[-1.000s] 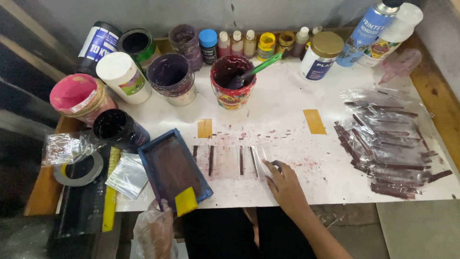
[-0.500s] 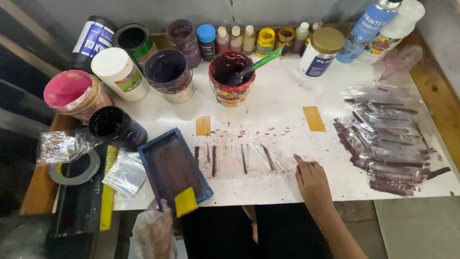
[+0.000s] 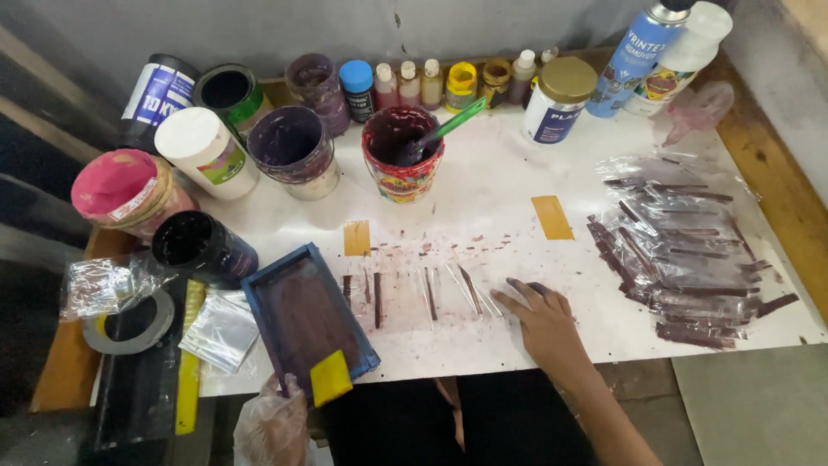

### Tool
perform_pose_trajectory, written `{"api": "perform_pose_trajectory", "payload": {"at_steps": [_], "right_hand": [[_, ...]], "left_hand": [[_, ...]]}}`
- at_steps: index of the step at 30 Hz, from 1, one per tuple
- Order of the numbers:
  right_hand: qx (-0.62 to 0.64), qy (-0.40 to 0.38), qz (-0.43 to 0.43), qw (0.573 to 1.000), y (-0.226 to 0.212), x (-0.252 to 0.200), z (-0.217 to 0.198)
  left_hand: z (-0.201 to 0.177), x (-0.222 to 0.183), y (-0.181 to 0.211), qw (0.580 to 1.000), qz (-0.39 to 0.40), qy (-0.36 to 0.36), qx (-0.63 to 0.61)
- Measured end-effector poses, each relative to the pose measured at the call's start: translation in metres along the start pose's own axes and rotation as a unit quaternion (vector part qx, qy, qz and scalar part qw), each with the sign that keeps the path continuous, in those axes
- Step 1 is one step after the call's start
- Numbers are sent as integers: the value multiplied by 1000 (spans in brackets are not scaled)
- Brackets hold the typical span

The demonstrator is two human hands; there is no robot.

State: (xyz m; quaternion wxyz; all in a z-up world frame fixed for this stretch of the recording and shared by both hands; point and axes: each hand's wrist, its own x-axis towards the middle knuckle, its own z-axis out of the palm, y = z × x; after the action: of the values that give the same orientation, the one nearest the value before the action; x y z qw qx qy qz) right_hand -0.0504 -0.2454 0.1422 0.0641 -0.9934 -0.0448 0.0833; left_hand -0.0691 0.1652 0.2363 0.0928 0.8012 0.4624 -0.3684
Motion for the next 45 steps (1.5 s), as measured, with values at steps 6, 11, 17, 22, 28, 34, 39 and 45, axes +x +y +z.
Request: {"api": "perform_pose_trajectory", "payload": {"at_steps": [6, 11, 17, 22, 28, 34, 39, 45], "right_hand": [[-56, 137, -7, 989, 18, -5, 16], [-54, 255, 17, 965, 21, -8, 20], [119, 221, -66, 966, -29, -22, 12], [119, 296, -127, 939, -58, -21, -2], [140, 162, 68, 974, -2, 1, -13], [167, 160, 80, 970, 14, 0, 9], [200, 213, 74, 953, 14, 6, 18], [309, 162, 158, 924, 12, 6, -2]], "left_hand": [[-2, 2, 3, 1000, -27, -1, -11], [9, 22, 5, 999, -37, -17, -1], [17, 43, 6, 998, -51, -32, 7], [-1, 8, 7, 998, -63, -19, -18], [3, 31, -10, 998, -54, -26, 4], [-6, 5, -3, 1000, -12, -18, -11], [7, 28, -3, 999, -24, -1, -21], [17, 55, -7, 998, -24, -32, 57]]}}
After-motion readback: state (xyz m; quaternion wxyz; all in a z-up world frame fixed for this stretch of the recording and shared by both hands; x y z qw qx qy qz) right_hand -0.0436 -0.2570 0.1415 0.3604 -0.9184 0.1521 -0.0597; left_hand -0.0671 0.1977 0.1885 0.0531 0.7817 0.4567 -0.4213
